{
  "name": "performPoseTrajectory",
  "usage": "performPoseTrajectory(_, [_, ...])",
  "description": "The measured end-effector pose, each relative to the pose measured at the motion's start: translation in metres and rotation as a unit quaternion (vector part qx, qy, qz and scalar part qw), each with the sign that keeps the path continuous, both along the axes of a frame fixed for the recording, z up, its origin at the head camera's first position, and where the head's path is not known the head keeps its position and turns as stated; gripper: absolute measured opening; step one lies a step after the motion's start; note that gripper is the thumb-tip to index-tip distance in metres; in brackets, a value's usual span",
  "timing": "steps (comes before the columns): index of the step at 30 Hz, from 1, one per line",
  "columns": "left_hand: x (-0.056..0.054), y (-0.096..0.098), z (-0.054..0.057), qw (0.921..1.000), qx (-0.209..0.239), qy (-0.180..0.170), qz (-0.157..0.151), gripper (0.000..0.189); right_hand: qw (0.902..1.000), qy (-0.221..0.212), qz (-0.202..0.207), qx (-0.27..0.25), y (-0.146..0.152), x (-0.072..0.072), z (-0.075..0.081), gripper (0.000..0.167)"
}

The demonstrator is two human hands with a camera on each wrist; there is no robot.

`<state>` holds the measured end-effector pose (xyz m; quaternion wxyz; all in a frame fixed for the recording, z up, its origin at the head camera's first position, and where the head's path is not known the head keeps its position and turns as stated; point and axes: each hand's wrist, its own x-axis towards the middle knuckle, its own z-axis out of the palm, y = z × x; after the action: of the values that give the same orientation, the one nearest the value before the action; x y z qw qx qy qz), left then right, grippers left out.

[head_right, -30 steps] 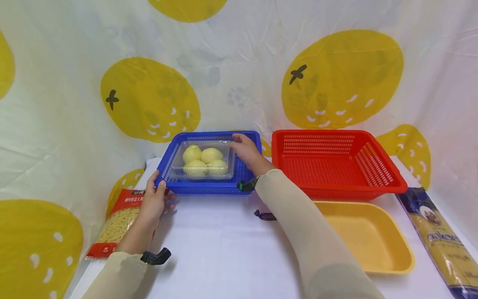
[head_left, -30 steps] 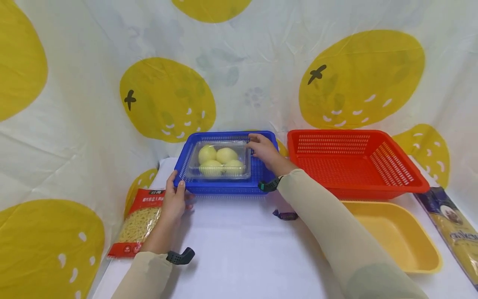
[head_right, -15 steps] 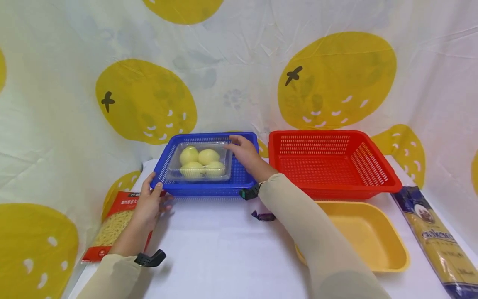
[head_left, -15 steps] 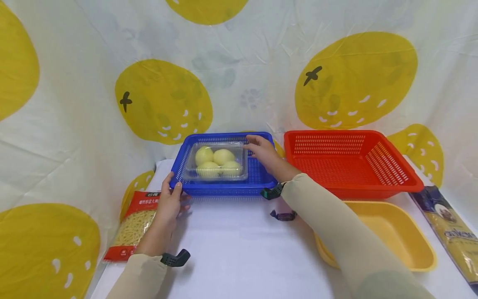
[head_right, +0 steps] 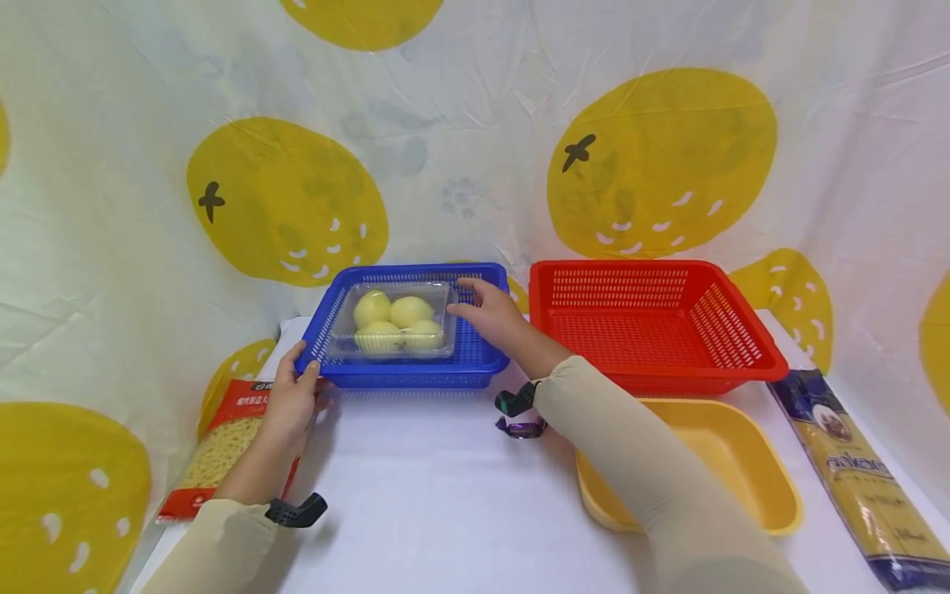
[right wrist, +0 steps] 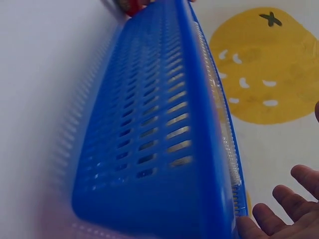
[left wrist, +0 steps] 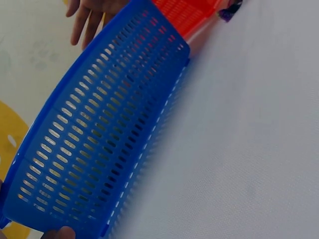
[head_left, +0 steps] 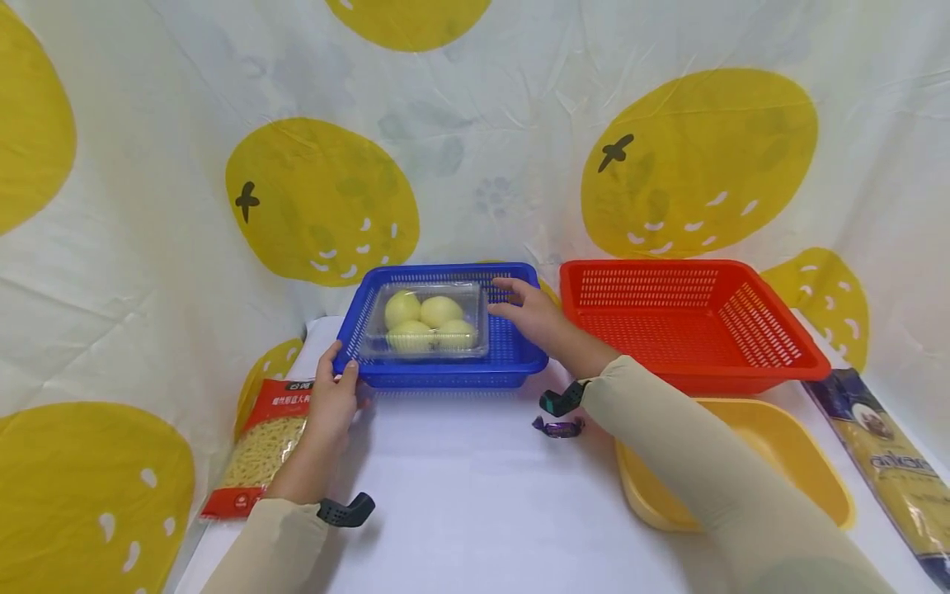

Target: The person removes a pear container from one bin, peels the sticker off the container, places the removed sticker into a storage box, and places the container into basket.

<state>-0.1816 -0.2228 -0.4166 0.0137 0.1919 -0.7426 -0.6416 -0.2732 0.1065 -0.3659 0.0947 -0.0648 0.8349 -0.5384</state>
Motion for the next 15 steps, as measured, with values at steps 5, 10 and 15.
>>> performPoseTrajectory(5, [0.001, 0.001, 0.001, 0.9983, -0.041, 0.041, -0.007, 0.063, 0.9983, 0.032, 0.021, 0.045, 0.007, 0.014, 0.000, 0.065])
performPoseTrajectory(10, [0.000, 0.004, 0.002, 0.9849, -0.154, 0.078, -0.010, 0.065, 0.9945, 0.070, 0.039, 0.067, 0.013, 0.028, 0.002, 0.067])
performPoseTrajectory(15, [0.002, 0.009, 0.005, 0.9688, -0.232, 0.085, -0.022, 0.070, 0.9883, 0.098, 0.061, 0.100, 0.021, 0.041, 0.000, 0.072])
